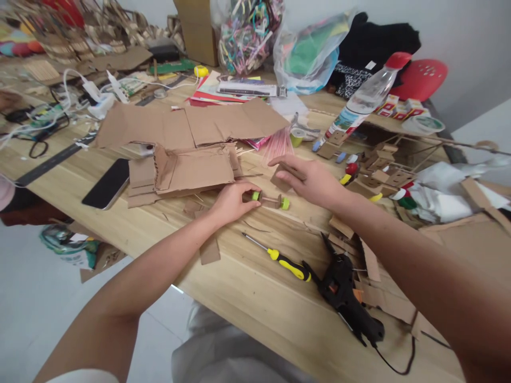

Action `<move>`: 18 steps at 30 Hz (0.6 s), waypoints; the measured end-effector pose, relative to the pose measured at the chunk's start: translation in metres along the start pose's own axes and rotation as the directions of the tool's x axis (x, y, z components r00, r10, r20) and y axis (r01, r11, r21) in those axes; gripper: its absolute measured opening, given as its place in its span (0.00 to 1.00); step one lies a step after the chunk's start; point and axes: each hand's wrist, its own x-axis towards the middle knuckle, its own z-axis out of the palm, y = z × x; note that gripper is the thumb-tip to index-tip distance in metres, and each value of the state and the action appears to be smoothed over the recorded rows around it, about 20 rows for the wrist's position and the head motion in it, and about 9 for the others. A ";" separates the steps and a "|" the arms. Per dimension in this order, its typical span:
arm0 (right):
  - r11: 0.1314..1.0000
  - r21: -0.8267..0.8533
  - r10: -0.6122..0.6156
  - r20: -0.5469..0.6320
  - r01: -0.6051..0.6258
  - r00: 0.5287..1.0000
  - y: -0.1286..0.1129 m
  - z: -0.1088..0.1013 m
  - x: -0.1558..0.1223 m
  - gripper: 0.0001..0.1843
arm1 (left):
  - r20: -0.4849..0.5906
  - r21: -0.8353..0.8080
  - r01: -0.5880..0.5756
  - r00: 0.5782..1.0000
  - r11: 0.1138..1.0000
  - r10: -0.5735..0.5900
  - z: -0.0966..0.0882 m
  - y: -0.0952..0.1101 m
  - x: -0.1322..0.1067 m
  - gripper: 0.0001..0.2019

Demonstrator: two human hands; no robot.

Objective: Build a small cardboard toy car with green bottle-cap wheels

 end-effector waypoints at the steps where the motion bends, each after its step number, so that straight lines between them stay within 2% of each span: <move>1: 1.000 -0.010 0.012 0.017 -0.011 1.000 0.001 0.000 0.000 0.18 | 0.003 0.002 0.008 1.000 1.000 -0.008 0.000 0.001 0.000 0.12; 8: 0.996 0.037 0.078 0.131 -0.084 0.988 0.005 0.003 0.005 0.18 | 0.004 0.048 -0.007 1.000 0.999 0.007 -0.001 0.002 -0.002 0.12; 14: 0.996 0.018 0.080 0.101 -0.082 0.992 0.004 0.013 0.007 0.05 | 0.000 0.070 -0.004 1.000 0.998 0.004 -0.001 0.002 -0.002 0.13; 18: 0.996 0.018 0.087 0.118 -0.090 0.989 0.007 0.016 0.005 0.04 | 0.005 0.086 -0.020 1.000 0.996 0.020 -0.001 0.003 -0.002 0.12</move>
